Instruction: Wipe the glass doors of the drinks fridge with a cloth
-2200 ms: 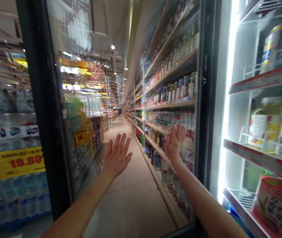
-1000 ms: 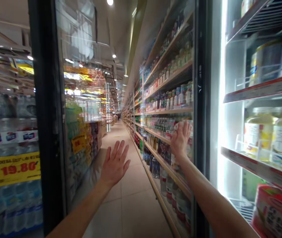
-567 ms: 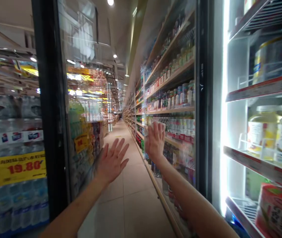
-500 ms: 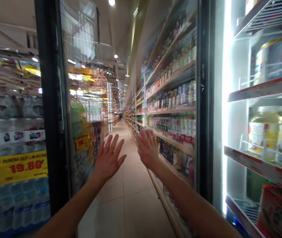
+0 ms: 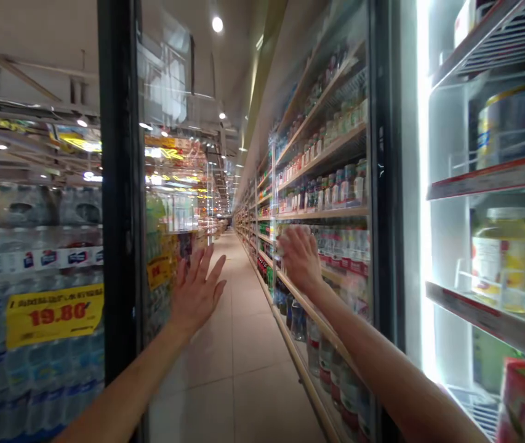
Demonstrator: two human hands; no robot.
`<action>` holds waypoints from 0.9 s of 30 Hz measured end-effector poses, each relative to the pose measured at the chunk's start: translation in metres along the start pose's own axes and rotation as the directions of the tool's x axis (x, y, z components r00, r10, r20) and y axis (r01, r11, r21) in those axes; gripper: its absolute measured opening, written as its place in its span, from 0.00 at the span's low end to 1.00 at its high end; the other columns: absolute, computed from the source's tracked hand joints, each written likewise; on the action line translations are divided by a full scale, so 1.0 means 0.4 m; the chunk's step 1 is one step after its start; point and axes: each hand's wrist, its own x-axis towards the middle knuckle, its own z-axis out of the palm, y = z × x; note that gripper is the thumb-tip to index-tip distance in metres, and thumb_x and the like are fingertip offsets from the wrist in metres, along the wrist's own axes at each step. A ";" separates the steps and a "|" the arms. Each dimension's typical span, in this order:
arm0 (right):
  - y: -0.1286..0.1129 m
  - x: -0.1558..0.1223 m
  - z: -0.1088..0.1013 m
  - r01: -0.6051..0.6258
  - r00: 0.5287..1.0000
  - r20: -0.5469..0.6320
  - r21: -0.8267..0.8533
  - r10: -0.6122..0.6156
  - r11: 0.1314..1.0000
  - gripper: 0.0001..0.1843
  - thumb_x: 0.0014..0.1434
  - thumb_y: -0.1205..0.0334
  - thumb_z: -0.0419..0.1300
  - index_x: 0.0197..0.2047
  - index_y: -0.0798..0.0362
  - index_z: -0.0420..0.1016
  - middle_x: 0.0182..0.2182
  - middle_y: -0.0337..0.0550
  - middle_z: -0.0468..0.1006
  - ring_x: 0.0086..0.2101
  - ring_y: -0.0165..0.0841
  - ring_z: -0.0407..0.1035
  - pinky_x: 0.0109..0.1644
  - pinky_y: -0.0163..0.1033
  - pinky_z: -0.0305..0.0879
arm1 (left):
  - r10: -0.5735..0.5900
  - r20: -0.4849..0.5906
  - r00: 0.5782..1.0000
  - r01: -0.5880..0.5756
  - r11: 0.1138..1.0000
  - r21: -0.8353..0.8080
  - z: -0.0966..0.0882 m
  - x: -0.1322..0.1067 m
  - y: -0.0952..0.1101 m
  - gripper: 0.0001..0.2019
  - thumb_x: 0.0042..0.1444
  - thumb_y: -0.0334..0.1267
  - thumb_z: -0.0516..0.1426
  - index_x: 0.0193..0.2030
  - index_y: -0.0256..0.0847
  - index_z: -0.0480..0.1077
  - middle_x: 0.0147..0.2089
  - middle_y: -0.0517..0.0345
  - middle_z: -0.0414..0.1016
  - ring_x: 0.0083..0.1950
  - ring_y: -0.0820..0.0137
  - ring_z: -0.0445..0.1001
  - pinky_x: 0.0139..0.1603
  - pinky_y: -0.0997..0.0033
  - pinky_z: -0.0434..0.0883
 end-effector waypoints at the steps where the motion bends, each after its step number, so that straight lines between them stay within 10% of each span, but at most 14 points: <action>1: 0.023 0.007 -0.002 -0.164 0.985 -0.059 -0.036 0.161 0.986 0.26 0.60 0.64 0.46 0.62 0.49 0.60 0.63 0.46 0.59 0.66 0.40 0.42 0.65 0.55 0.46 | 0.003 -0.001 1.000 -0.003 1.000 0.009 -0.003 0.006 -0.005 0.26 0.59 0.38 0.51 0.65 0.43 0.54 0.65 0.44 0.59 0.67 0.58 0.54 0.64 0.52 0.50; 4: 0.057 0.031 -0.002 -0.445 0.888 -0.167 -0.074 0.428 0.893 0.28 0.60 0.64 0.43 0.64 0.54 0.56 0.65 0.51 0.53 0.66 0.45 0.39 0.64 0.59 0.47 | -0.003 0.011 1.000 0.003 1.000 0.016 -0.012 0.042 -0.024 0.23 0.59 0.37 0.51 0.62 0.44 0.59 0.62 0.47 0.64 0.63 0.60 0.60 0.61 0.57 0.55; 7: 0.029 0.035 0.003 -0.143 0.989 -0.045 -0.048 0.141 0.989 0.27 0.60 0.63 0.46 0.63 0.50 0.58 0.64 0.46 0.55 0.66 0.41 0.39 0.65 0.55 0.47 | -0.027 -0.006 1.000 0.027 1.000 0.005 -0.017 0.092 -0.045 0.24 0.59 0.40 0.51 0.62 0.43 0.58 0.63 0.47 0.62 0.65 0.59 0.58 0.63 0.56 0.53; 10: 0.019 0.037 0.004 0.135 0.990 0.029 0.009 -0.135 0.991 0.25 0.60 0.63 0.47 0.60 0.46 0.62 0.62 0.42 0.61 0.66 0.36 0.41 0.66 0.51 0.45 | -0.066 -0.029 0.997 0.066 0.998 0.003 -0.017 0.129 -0.059 0.25 0.60 0.42 0.49 0.64 0.40 0.56 0.67 0.44 0.54 0.69 0.57 0.50 0.66 0.50 0.46; 16: 0.099 0.089 -0.003 -0.404 0.897 -0.211 -0.029 0.390 0.914 0.27 0.61 0.63 0.43 0.64 0.55 0.56 0.65 0.53 0.53 0.66 0.43 0.38 0.64 0.61 0.45 | -0.111 0.018 0.994 0.111 0.992 -0.060 -0.011 0.133 -0.057 0.27 0.61 0.43 0.47 0.66 0.40 0.51 0.69 0.44 0.48 0.71 0.58 0.43 0.67 0.47 0.43; 20: 0.043 0.092 0.001 -0.003 1.000 -0.009 -0.009 0.002 1.000 0.26 0.60 0.63 0.47 0.62 0.49 0.59 0.64 0.46 0.58 0.66 0.39 0.39 0.65 0.54 0.46 | -0.120 0.008 0.993 0.120 0.986 -0.116 -0.003 0.126 -0.059 0.28 0.61 0.43 0.47 0.67 0.43 0.48 0.70 0.45 0.47 0.71 0.59 0.41 0.67 0.47 0.41; 22: 0.028 0.096 0.002 0.192 0.978 0.079 0.019 -0.193 0.981 0.26 0.59 0.64 0.49 0.61 0.47 0.61 0.62 0.43 0.60 0.66 0.37 0.41 0.66 0.51 0.45 | -0.122 0.006 0.993 0.121 0.984 -0.130 0.000 0.125 -0.062 0.28 0.61 0.43 0.47 0.68 0.44 0.47 0.70 0.46 0.47 0.71 0.59 0.42 0.68 0.47 0.41; 27: 0.066 0.151 0.006 -0.317 0.940 -0.145 -0.037 0.309 0.948 0.26 0.60 0.64 0.45 0.62 0.54 0.60 0.64 0.51 0.56 0.65 0.43 0.41 0.64 0.59 0.46 | -0.126 0.006 0.992 0.126 0.985 -0.121 0.004 0.125 -0.063 0.28 0.61 0.43 0.47 0.67 0.43 0.48 0.69 0.44 0.48 0.71 0.59 0.42 0.67 0.47 0.41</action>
